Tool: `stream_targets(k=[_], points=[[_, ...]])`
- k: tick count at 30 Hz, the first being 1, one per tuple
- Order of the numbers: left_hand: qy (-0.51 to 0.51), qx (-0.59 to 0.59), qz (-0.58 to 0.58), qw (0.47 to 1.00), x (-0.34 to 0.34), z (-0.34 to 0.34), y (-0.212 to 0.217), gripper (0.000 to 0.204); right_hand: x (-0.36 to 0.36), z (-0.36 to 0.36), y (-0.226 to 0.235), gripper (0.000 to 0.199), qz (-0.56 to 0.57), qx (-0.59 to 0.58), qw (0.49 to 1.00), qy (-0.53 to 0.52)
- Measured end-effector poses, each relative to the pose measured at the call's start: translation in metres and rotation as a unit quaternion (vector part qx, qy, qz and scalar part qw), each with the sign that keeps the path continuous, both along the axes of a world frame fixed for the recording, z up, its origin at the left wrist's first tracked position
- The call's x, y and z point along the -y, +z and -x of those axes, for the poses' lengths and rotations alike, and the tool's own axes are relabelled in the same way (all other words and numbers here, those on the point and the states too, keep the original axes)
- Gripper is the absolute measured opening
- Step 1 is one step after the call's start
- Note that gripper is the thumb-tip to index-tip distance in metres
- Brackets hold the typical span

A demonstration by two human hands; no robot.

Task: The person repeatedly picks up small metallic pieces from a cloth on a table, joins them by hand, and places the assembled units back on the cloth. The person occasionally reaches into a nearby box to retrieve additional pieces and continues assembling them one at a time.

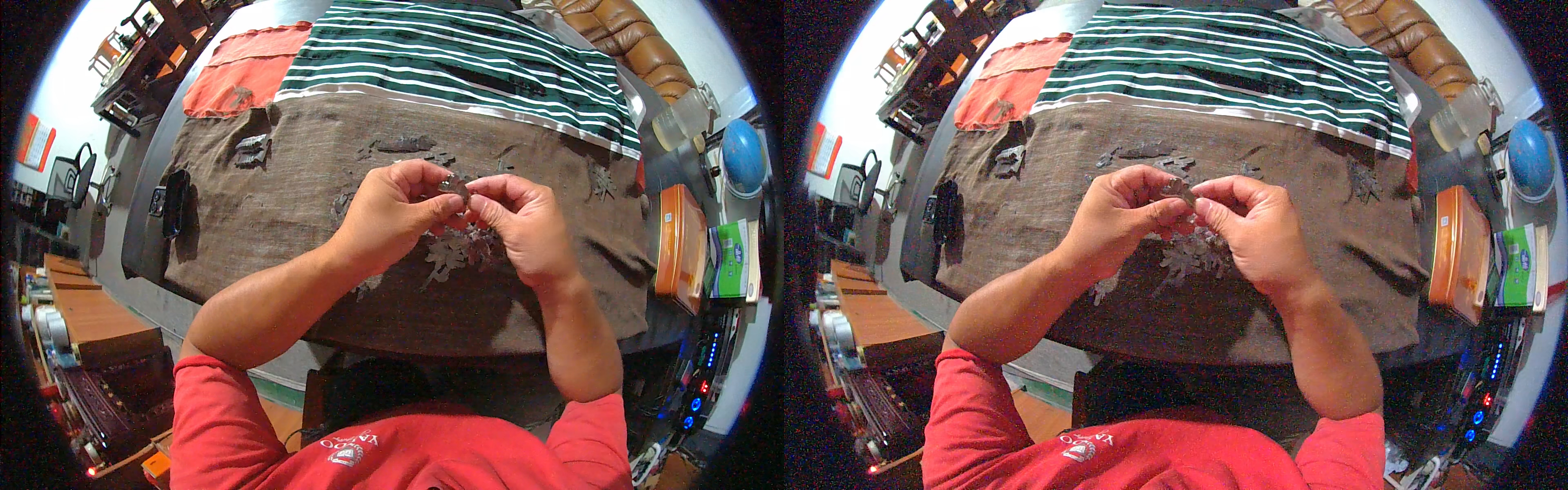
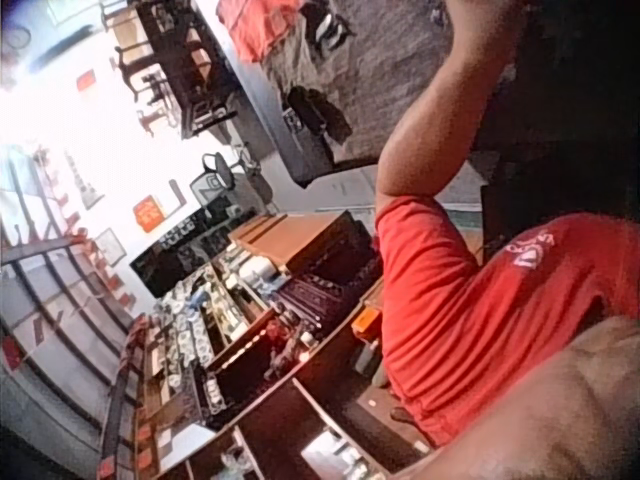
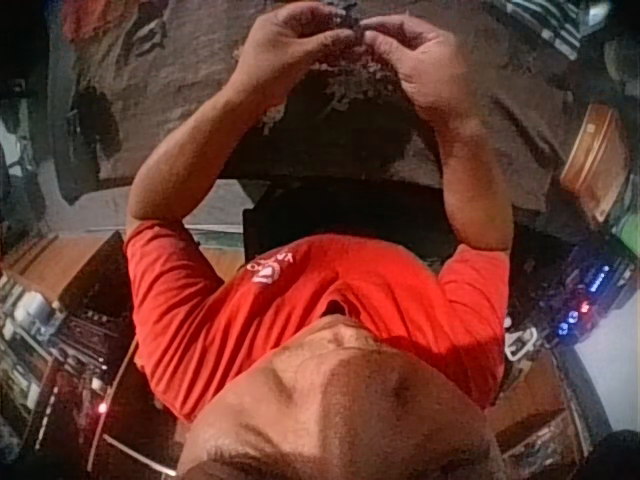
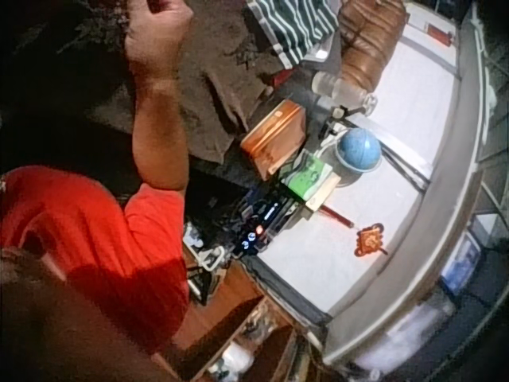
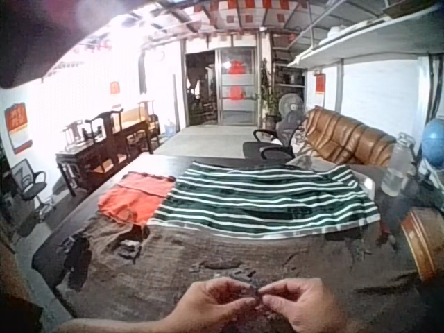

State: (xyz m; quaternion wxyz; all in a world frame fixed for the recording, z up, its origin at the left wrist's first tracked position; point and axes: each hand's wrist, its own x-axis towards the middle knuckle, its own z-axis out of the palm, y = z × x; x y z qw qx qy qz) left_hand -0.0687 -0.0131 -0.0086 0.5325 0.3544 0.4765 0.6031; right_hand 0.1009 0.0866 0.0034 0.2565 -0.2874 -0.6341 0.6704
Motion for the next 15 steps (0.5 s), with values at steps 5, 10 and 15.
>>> stream_targets(k=[5,10,15], points=[[0.011,-0.01,0.008,1.0,0.0,-0.001,-0.003,0.021,-0.002,-0.002,0.001,0.013,-0.195,0.06,0.979,-0.004],[0.021,-0.034,0.02,0.999,0.002,-0.005,0.006,0.021,0.001,-0.003,0.01,0.009,0.006,0.027,1.0,0.0],[-0.003,-0.015,0.02,1.0,0.003,-0.004,0.012,0.022,0.0,0.0,0.009,0.01,0.006,0.003,1.0,0.02]])
